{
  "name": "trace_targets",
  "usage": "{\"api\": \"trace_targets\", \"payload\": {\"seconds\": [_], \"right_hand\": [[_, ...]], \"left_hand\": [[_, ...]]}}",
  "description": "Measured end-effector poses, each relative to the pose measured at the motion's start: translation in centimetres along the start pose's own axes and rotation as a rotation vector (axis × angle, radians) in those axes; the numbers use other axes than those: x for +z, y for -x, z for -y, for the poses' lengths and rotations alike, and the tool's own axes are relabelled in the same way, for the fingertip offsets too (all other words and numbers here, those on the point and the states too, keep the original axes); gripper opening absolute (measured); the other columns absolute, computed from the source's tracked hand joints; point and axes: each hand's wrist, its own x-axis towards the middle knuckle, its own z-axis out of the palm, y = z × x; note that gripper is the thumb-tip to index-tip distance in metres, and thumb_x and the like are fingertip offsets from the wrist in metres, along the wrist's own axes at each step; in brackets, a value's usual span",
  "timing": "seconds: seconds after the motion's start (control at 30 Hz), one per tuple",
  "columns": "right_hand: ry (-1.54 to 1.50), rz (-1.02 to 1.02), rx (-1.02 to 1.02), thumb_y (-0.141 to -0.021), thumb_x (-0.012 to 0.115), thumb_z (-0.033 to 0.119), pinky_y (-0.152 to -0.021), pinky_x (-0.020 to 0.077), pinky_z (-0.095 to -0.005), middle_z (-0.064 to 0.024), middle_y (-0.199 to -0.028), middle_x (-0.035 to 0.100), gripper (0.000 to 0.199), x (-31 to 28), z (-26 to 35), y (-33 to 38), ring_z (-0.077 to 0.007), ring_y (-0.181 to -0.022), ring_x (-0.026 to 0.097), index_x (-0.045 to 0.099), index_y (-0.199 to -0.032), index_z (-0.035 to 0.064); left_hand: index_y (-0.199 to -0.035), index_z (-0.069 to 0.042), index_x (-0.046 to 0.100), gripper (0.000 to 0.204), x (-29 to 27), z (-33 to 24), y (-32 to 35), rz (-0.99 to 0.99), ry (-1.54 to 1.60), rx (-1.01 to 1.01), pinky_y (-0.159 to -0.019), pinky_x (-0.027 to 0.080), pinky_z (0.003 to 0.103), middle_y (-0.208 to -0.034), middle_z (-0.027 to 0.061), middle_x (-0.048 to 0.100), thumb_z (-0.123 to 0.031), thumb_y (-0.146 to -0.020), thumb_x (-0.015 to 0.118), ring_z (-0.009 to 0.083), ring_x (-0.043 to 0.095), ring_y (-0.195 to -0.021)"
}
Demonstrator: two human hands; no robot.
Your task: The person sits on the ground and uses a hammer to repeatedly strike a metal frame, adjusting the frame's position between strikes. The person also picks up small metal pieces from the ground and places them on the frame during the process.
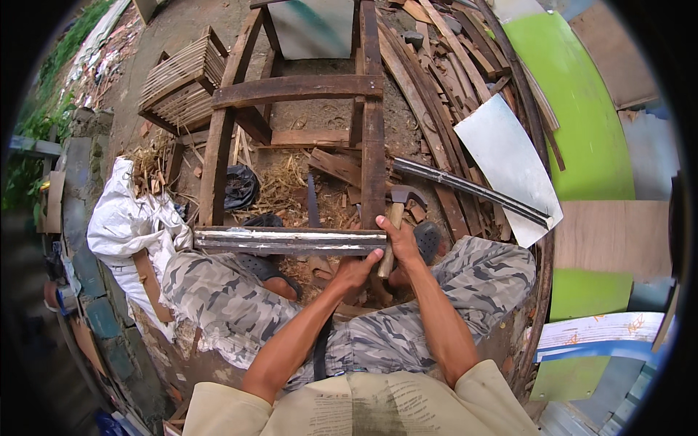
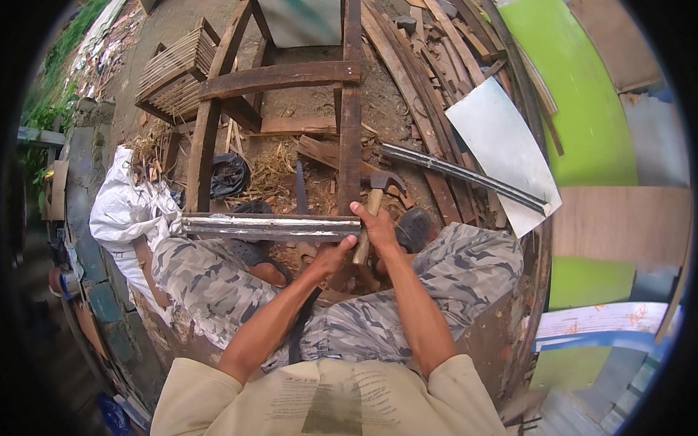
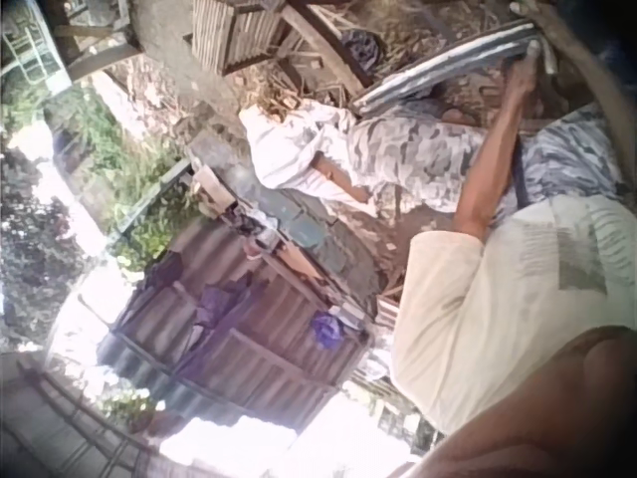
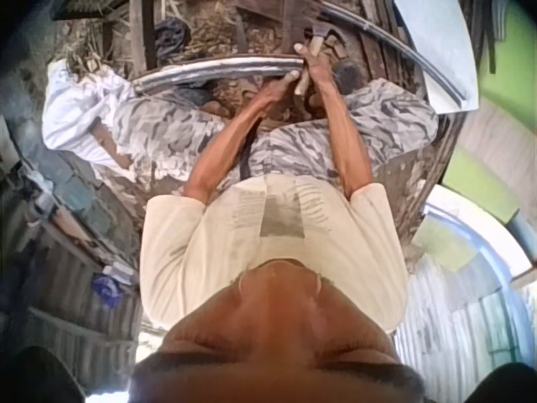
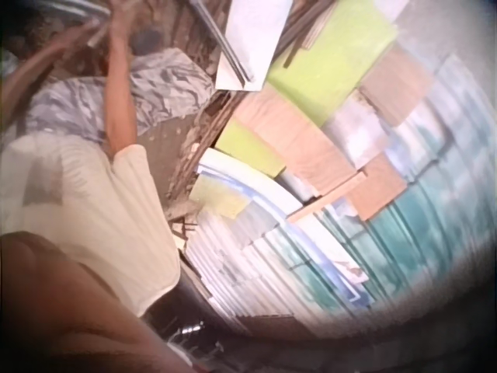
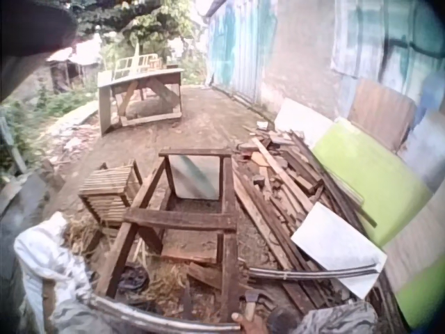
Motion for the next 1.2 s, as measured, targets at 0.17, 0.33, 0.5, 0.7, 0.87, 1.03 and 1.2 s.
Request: {"api": "trace_targets", "payload": {"seconds": [0.17,0.33,0.5,0.7,0.87,1.03,1.2], "right_hand": [[0.145,-0.143,-0.120,-0.084,0.078,0.051,-0.068,0.0486,-0.0318,-0.0050,-0.083,0.066,0.052,-1.0,0.6,-0.2,-0.0151,-0.074,0.061,0.068,-0.095,0.0010],[0.507,-0.407,-0.364,-0.087,0.078,0.047,-0.082,0.0529,-0.0405,-0.0171,-0.097,0.075,0.057,-1.6,3.5,2.3,-0.0293,-0.091,0.072,0.069,-0.108,-0.0051],[0.714,-0.445,-0.508,-0.092,0.073,0.032,-0.084,0.0534,-0.0400,-0.0170,-0.104,0.075,0.040,0.3,8.3,7.4,-0.0320,-0.093,0.072,0.065,-0.112,-0.0021],[0.697,-0.142,-0.673,-0.093,0.073,0.025,-0.082,0.0535,-0.0408,-0.0164,-0.102,0.075,0.032,7.4,8.0,8.5,-0.0341,-0.094,0.073,0.064,-0.111,0.0000],[0.756,0.051,-0.641,-0.092,0.073,0.021,-0.082,0.0532,-0.0407,-0.0182,-0.100,0.074,0.030,14.3,7.6,8.4,-0.0366,-0.093,0.072,0.064,-0.111,0.0001],[0.625,0.208,-0.497,-0.092,0.074,0.023,-0.072,0.0540,-0.0369,-0.0179,-0.091,0.074,0.030,19.4,6.6,5.9,-0.0271,-0.080,0.074,0.061,-0.104,-0.0009],[0.584,0.258,-0.383,-0.092,0.074,0.022,-0.063,0.0564,-0.0322,-0.0133,-0.084,0.072,0.030,21.3,6.7,4.7,-0.0180,-0.070,0.072,0.058,-0.100,-0.0020]], "left_hand": [[-0.142,-0.001,0.047,0.072,-0.5,-2.1,-0.7,0.125,-0.074,-0.037,-0.110,0.039,0.041,-0.137,0.0206,0.057,-0.051,-0.093,0.064,0.0330,0.053,-0.128],[-0.142,0.001,0.050,0.078,-0.2,-2.9,0.6,-0.081,-0.175,0.117,-0.115,0.034,0.041,-0.144,0.0251,0.051,-0.058,-0.092,0.062,0.0362,0.048,-0.135],[-0.143,0.002,0.050,0.088,-1.8,-2.6,1.5,0.104,-0.108,0.085,-0.114,0.037,0.044,-0.146,0.0291,0.049,-0.067,-0.090,0.060,0.0418,0.046,-0.137],[-0.139,0.002,0.052,0.080,-6.4,1.4,1.8,0.123,-0.295,0.303,-0.109,0.042,0.046,-0.136,0.0298,0.057,-0.063,-0.093,0.057,0.0434,0.054,-0.127],[-0.110,-0.008,0.069,0.050,-14.1,5.0,2.8,-0.051,-0.780,0.018,-0.085,0.053,0.051,-0.097,0.0197,0.072,-0.053,-0.093,0.058,0.0408,0.069,-0.094],[-0.102,-0.006,0.072,0.030,-23.2,13.6,1.6,-0.607,-0.589,-0.259,-0.083,0.054,0.050,-0.099,0.0188,0.073,-0.033,-0.093,0.063,0.0392,0.069,-0.094],[-0.109,-0.002,0.073,0.024,-26.5,18.9,0.5,-0.795,-0.469,-0.394,-0.087,0.054,0.050,-0.103,0.0212,0.072,-0.020,-0.094,0.064,0.0413,0.068,-0.096]]}}
